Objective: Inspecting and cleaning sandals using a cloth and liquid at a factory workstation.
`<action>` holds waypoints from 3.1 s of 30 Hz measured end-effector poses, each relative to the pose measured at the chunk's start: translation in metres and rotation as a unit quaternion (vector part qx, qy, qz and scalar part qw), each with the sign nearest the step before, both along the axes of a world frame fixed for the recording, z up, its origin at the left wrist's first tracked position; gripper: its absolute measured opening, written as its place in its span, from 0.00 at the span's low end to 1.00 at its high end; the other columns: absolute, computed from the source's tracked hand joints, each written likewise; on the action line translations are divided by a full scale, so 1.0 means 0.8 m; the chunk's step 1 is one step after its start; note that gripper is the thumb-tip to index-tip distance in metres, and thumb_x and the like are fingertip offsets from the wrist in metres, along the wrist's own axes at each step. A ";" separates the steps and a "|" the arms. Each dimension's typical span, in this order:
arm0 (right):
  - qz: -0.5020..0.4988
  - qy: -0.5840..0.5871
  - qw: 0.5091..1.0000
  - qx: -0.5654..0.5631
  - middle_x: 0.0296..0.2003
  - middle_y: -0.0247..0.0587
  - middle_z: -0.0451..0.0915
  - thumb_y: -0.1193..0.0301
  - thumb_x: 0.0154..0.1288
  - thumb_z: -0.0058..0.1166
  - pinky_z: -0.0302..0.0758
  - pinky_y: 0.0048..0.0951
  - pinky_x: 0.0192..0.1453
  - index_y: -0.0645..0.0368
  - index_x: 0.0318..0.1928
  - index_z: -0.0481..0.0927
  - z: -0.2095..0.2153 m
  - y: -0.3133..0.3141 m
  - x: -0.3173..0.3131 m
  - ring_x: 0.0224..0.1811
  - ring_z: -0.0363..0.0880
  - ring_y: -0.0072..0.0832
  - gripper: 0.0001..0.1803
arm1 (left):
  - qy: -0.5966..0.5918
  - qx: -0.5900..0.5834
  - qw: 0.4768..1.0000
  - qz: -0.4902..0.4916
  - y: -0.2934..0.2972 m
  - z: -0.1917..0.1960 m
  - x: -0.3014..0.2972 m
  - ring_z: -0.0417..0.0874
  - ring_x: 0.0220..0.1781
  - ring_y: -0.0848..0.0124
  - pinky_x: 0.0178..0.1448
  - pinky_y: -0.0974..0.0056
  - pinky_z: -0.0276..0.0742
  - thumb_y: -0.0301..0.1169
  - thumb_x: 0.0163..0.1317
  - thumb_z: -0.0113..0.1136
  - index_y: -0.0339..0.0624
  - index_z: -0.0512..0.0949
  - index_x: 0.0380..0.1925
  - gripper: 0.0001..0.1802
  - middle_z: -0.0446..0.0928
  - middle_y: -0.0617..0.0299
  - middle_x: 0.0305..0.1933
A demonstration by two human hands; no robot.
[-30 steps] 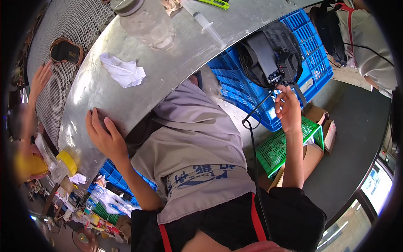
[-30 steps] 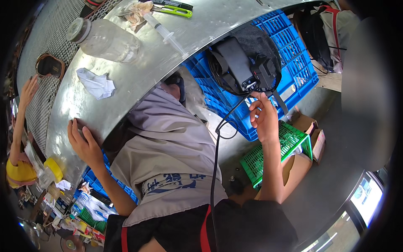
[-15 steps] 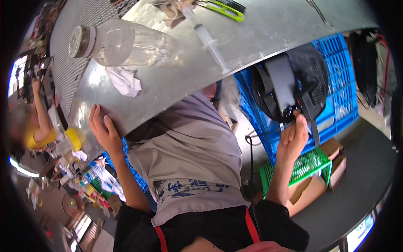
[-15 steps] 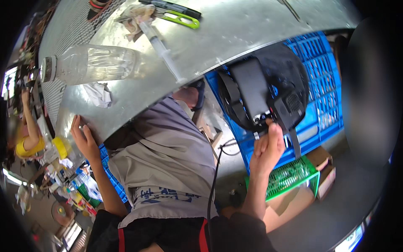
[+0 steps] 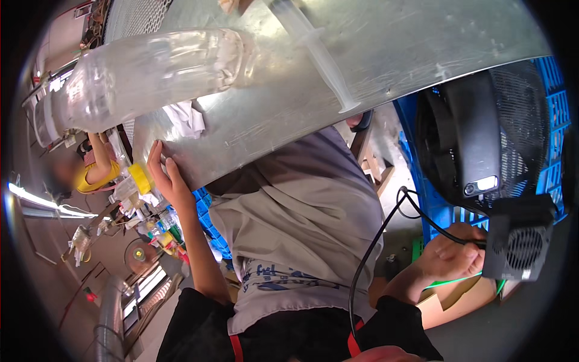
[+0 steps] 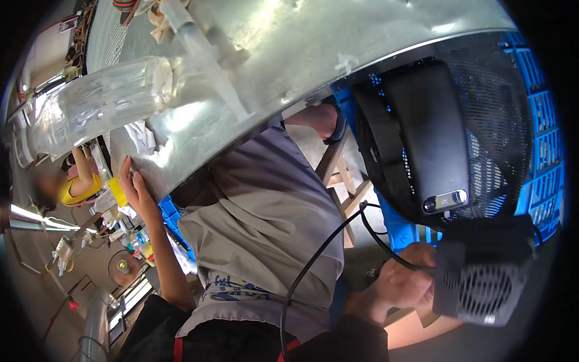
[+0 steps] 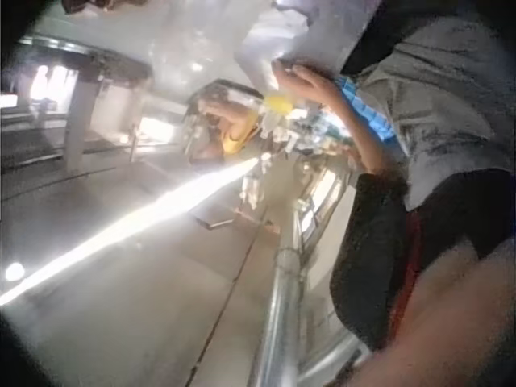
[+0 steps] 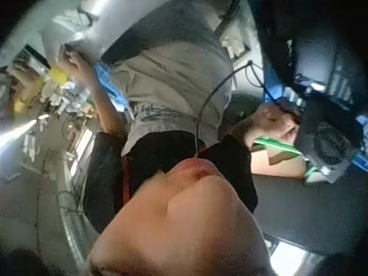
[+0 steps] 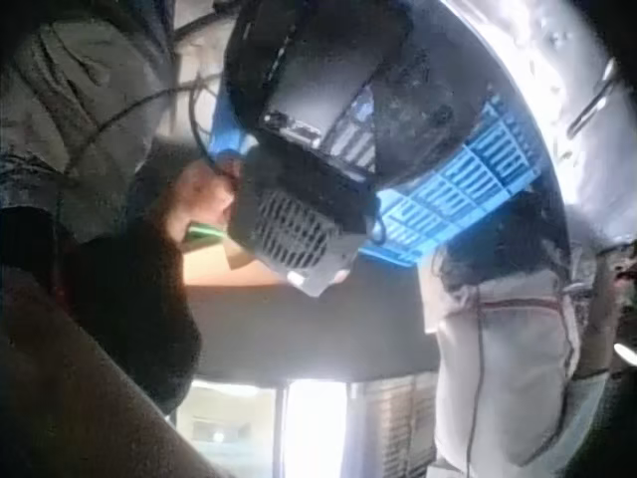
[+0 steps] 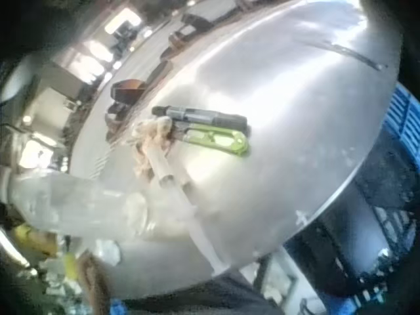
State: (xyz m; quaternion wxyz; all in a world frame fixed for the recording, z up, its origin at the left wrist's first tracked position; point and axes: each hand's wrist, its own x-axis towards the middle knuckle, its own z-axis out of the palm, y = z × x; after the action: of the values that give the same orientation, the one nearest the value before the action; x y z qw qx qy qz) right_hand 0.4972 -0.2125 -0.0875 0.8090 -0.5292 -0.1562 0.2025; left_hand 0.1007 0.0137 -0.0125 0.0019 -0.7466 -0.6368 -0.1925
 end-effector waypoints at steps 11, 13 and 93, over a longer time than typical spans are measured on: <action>0.054 -0.045 0.996 0.062 0.11 0.31 0.66 0.59 0.74 0.50 0.62 0.24 0.20 0.66 0.52 0.75 -0.014 0.001 0.012 0.11 0.61 0.22 0.21 | -0.015 0.000 1.000 0.002 0.001 -0.002 -0.008 0.70 0.67 0.57 0.73 0.57 0.59 0.30 0.70 0.45 0.32 0.73 0.60 0.22 0.72 0.48 0.66; -0.007 0.027 0.999 0.030 0.12 0.34 0.66 0.63 0.74 0.50 0.56 0.21 0.17 0.71 0.52 0.74 -0.011 0.000 0.013 0.10 0.58 0.20 0.20 | -0.016 0.000 1.000 0.000 0.000 -0.001 -0.010 0.70 0.67 0.58 0.73 0.57 0.60 0.30 0.70 0.45 0.32 0.73 0.60 0.21 0.72 0.48 0.66; 0.295 -0.749 0.558 0.203 0.34 0.42 0.83 0.77 0.55 0.61 0.78 0.26 0.35 0.64 0.46 0.82 0.398 0.275 -0.066 0.33 0.82 0.31 0.15 | -0.874 -0.080 0.377 -0.296 -0.056 0.170 0.125 0.65 0.75 0.59 0.72 0.46 0.67 0.38 0.73 0.53 0.36 0.60 0.68 0.29 0.67 0.48 0.70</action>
State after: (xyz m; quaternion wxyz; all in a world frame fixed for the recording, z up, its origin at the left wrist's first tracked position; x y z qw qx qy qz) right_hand 0.4447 0.0078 0.2308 0.3819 -0.2364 -0.8901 -0.0767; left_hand 0.2005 -0.0311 0.1232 -0.6727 -0.3013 -0.0361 -0.6749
